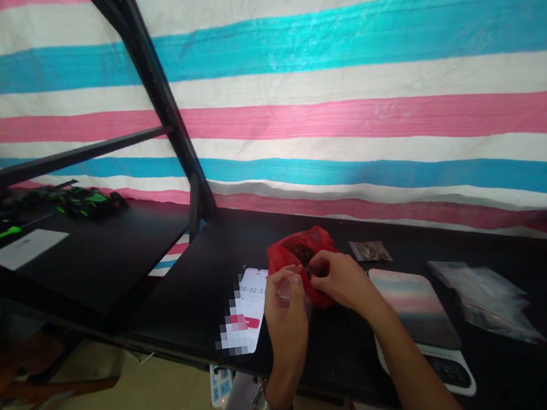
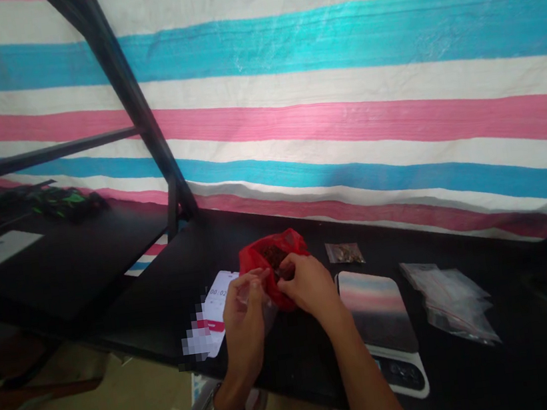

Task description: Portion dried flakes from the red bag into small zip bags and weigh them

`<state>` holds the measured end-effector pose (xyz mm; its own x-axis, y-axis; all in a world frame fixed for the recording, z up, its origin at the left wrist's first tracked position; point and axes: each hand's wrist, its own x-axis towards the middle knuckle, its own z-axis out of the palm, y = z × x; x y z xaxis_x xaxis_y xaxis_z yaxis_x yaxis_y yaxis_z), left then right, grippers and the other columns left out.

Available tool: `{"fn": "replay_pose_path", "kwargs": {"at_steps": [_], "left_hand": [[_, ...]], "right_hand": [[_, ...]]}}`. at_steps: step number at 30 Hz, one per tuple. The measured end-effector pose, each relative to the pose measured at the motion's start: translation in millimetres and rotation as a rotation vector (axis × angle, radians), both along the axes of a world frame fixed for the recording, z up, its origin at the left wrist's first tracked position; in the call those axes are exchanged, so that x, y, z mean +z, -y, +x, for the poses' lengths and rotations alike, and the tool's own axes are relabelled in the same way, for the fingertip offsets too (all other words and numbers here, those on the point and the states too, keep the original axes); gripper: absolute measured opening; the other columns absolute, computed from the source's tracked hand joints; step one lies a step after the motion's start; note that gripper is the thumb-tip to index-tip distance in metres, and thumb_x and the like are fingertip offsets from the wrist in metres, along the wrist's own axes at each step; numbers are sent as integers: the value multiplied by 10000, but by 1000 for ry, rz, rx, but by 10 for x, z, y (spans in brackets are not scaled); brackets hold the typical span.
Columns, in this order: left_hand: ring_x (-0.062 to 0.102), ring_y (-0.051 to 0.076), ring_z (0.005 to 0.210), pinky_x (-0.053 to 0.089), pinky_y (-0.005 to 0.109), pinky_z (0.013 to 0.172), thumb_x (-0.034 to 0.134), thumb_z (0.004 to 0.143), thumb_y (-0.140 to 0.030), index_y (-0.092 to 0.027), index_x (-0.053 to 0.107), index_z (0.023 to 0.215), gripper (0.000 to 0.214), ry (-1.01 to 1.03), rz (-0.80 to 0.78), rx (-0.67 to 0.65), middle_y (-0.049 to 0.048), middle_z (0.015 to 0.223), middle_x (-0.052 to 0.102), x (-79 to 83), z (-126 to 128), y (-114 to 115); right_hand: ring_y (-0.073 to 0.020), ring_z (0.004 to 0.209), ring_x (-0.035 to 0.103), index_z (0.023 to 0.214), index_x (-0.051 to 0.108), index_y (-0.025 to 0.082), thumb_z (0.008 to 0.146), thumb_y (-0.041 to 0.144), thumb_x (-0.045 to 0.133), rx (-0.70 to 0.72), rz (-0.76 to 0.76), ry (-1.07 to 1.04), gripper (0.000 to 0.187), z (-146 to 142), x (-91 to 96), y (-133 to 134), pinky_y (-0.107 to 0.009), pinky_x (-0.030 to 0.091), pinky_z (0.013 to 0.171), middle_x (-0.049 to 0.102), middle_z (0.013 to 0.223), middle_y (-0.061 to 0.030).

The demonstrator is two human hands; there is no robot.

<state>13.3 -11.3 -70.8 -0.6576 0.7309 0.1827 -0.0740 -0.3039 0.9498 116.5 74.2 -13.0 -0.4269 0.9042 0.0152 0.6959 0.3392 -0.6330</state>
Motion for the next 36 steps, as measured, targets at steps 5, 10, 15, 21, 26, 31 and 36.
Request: {"fn": "replay_pose_path", "kwargs": {"at_steps": [5, 10, 15, 21, 26, 31, 36], "left_hand": [[752, 228, 1085, 561, 393, 999, 737, 926, -599, -224, 654, 1050, 404, 177, 56, -21, 59, 1110, 751, 42, 34, -53], [752, 233, 1064, 551, 403, 1003, 750, 901, -620, -223, 662, 1045, 432, 151, 34, -53, 61, 1093, 758, 67, 53, -35], [701, 198, 947, 536, 342, 895, 735, 921, -565, -223, 677, 1008, 357, -35, -70, 31, 39, 999, 734, 90, 56, 50], [680, 202, 842, 541, 331, 775, 762, 885, -562, -214, 672, 1009, 380, -92, -178, -33, 33, 929, 713, 119, 179, 148], [698, 187, 851, 555, 320, 791, 763, 866, -622, -214, 652, 1045, 460, 98, -148, -68, 18, 912, 704, 109, 199, 83], [704, 167, 806, 567, 309, 767, 779, 830, -665, -213, 614, 995, 509, 317, -66, -88, -4, 857, 691, 162, 187, -6], [674, 175, 814, 547, 323, 804, 749, 862, -633, -220, 633, 1018, 456, 55, -119, 91, 5, 868, 697, 204, 126, 119]], "right_hand": [[-182, 822, 730, 994, 757, 190, 767, 159, 754, -51, -192, -130, 229, 111, -32, -51, -266, 500, 735, 798, 915, -26], [-170, 791, 706, 1025, 735, 171, 795, 148, 729, -105, -215, -173, 231, 306, 30, -100, -259, 490, 702, 781, 921, -33], [-205, 845, 700, 955, 737, 198, 784, 159, 746, -106, -37, 84, 175, 392, 100, -44, -296, 460, 746, 770, 908, -42], [-284, 1072, 657, 1017, 754, 186, 790, 110, 737, -81, 156, 351, 240, 265, 145, 107, -351, 440, 875, 763, 1068, -104], [-223, 890, 703, 1007, 780, 210, 774, 136, 748, -31, -46, 188, 247, 339, 135, 119, -301, 439, 757, 787, 937, -43], [-201, 820, 717, 1011, 787, 230, 781, 189, 740, -44, -144, 86, 238, 373, 104, 129, -283, 429, 697, 799, 903, -18], [-225, 903, 722, 1117, 775, 216, 792, 181, 758, -92, -57, 123, 327, 352, 89, 118, -304, 456, 773, 800, 979, -47]]}}
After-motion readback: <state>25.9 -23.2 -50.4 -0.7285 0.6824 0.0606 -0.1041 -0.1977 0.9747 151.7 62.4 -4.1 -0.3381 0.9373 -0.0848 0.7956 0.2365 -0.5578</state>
